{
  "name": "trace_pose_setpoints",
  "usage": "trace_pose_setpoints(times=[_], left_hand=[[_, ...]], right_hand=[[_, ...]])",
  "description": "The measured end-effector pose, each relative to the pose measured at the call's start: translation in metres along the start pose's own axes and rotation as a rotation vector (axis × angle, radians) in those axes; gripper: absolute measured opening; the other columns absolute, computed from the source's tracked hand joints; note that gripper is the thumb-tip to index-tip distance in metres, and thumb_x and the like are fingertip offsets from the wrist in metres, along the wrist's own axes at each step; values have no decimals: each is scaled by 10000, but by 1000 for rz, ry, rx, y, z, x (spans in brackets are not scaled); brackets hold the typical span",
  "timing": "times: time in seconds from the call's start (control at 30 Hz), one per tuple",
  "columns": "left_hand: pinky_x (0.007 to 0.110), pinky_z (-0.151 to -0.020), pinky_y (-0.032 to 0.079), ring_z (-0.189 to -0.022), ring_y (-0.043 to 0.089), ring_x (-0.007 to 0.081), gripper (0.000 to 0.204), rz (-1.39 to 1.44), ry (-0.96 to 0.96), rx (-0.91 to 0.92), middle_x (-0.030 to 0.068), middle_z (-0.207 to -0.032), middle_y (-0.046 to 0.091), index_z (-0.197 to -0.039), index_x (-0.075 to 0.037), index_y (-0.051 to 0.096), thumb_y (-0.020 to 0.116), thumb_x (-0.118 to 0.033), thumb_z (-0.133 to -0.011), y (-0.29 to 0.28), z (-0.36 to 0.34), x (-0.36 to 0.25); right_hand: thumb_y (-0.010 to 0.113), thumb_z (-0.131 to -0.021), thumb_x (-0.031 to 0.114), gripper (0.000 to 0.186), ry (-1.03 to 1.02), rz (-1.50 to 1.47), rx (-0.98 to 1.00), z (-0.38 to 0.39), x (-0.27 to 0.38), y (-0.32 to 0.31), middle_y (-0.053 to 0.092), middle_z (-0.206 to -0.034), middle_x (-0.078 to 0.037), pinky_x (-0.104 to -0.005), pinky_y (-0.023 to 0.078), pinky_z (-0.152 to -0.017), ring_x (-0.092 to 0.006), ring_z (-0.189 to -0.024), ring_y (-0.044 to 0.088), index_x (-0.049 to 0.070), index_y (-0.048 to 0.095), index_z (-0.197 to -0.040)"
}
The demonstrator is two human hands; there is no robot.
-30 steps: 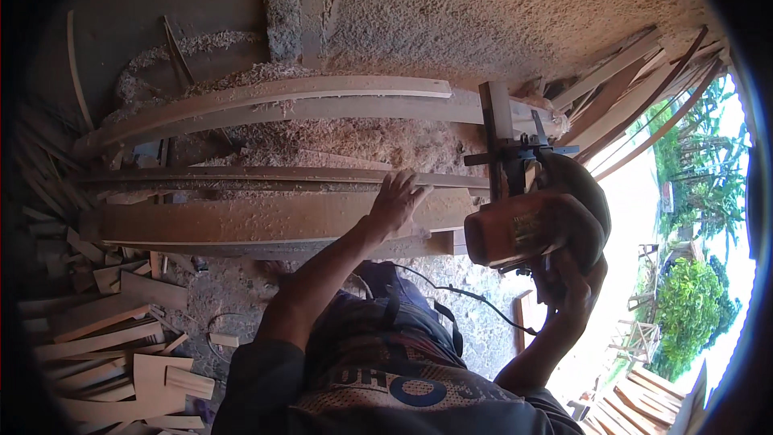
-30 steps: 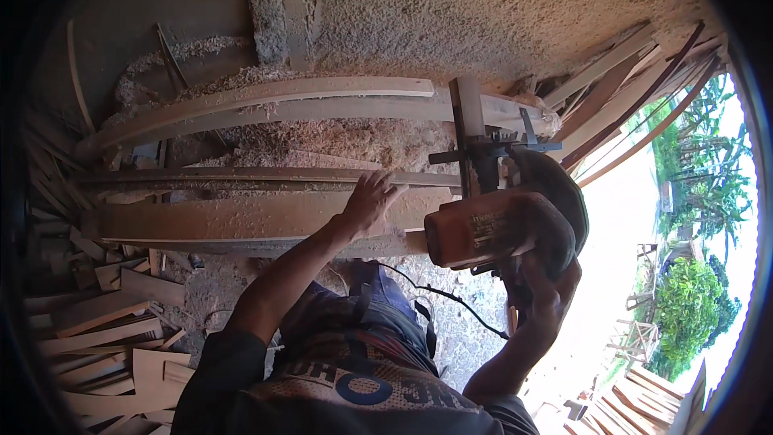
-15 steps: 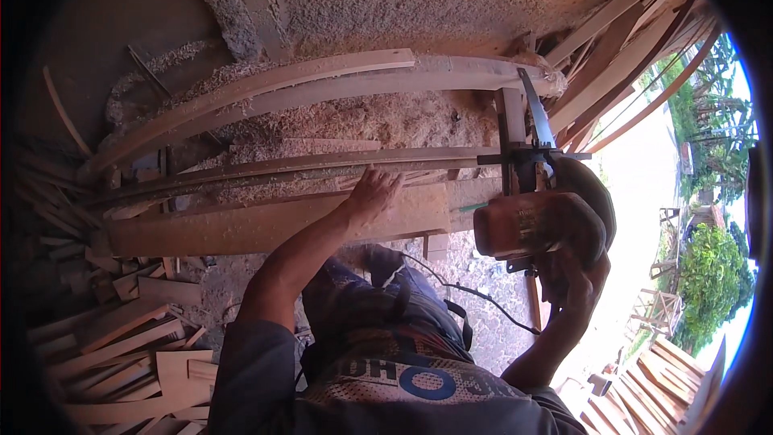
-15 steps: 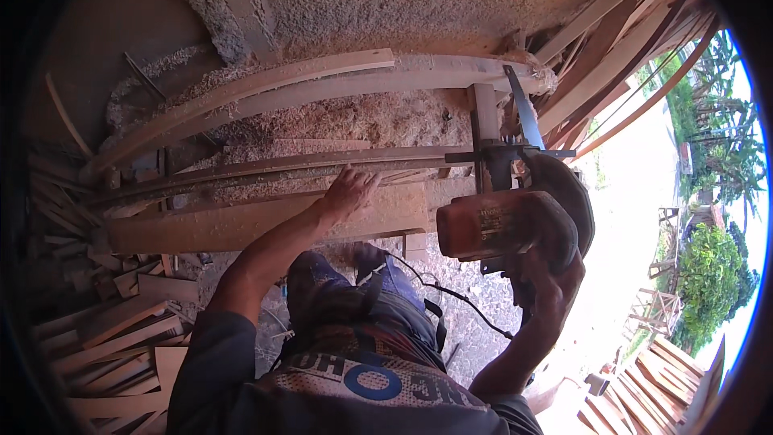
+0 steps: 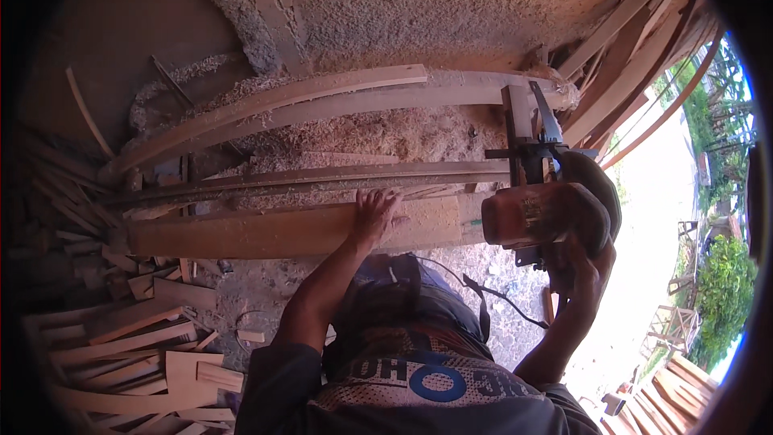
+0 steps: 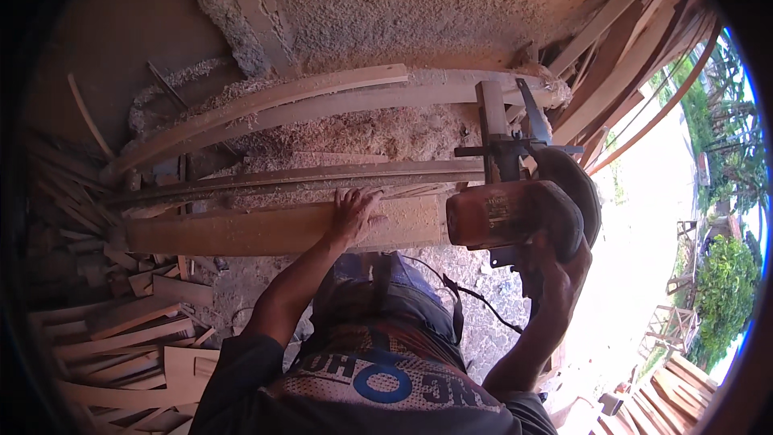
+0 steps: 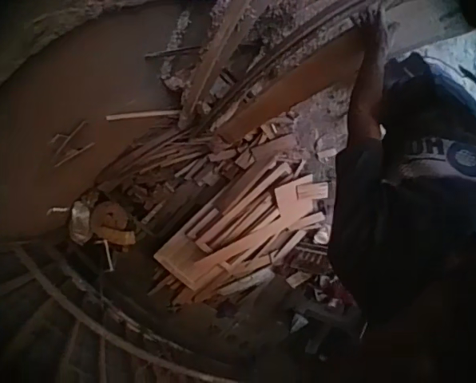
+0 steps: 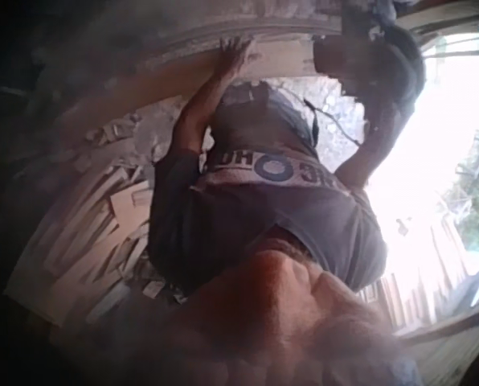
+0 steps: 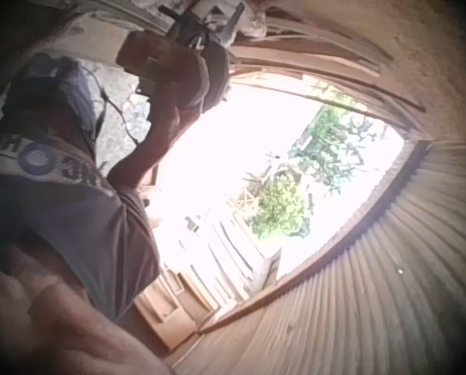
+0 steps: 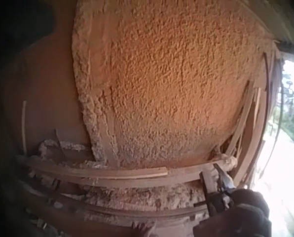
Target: The person measures a wooden plank with a tape measure, marks it, and then uses a circular saw to cut the plank into smaller pieces. The person handles the wood and saw with both hands, positioning the wood on a workbench and cutting it multiple times.
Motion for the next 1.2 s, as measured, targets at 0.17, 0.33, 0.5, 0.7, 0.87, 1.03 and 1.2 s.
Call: trace_pose_setpoints(times=[0.17, 0.33, 0.5, 0.7, 0.87, 1.03, 1.2], left_hand=[[633, -1139, 225, -1407, 344, 363, 914, -291, 294, 28, 145, -1569, 296, -1552, -191, 267, 639, -579, -813, 28, 23, 2], [656, -1201, 98, -1519, 118, 323, 699, -233, 268, 417, 88, -1654, 99, -1581, -261, 128, 378, -486, -968, 45, 46, -18], [642, -1201, 127, -1506, 149, 347, 672, -306, 181, 183, 108, -1636, 160, -1573, -290, 147, 393, -490, -981, 54, 73, -26], [572, -1165, 247, -1461, 223, 410, 883, 84, -573, -247, 209, -1593, 224, -1513, -119, 310, 692, -539, -837, -60, 100, 16], [553, -993, 415, -1186, 511, 486, 785, 674, -1835, -1008, 363, -1252, 525, -1287, 115, 477, 538, -578, -923, 8, 231, 73], [559, -859, 449, -973, 621, 514, 758, 780, -1944, -1388, 356, -987, 641, -1050, 107, 561, 397, -627, -962, 50, 207, 40], [540, -827, 473, -946, 634, 498, 786, 769, -1926, -1367, 348, -956, 649, -1001, 105, 581, 404, -659, -948, 65, 183, 2]], right_hand=[[685, -771, 171, 504, 134, 6, 139, 10, -33, 26, 650, -902, -67, -219, 420, -544, -97, -642, 557, -37, 607, -1224], [688, -784, 167, 490, 48, 223, 347, 20, -30, 71, 649, -948, -83, -252, 439, -593, -138, -702, 569, -14, 609, -1232], [691, -797, 163, 476, -28, 269, 511, 10, -25, 93, 647, -995, -100, -285, 457, -642, -179, -761, 582, 10, 611, -1241], [694, -812, 158, 462, -144, 258, 611, -22, -30, 79, 645, -1050, -120, -324, 480, -700, -228, -832, 598, 38, 613, -1251], [697, -825, 154, 452, -235, 242, 750, -27, -33, 71, 643, -1097, -136, -357, 499, -749, -269, -892, 611, 61, 615, -1260], [700, -837, 150, 444, -362, 261, 846, -30, -33, 68, 642, -1143, -153, -390, 517, -797, -310, -951, 624, 85, 617, -1268], [703, -850, 146, 437, -500, 288, 905, -34, -27, 70, 640, -1189, -170, -422, 536, -846, -351, -1011, 636, 108, 618, -1277]])
Point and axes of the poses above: each hand's wrist, its own z-axis away from the middle knuckle, its own y-axis out of the palm, x = y × z, the point moved 8 cm from there along -z, towards the middle knuckle
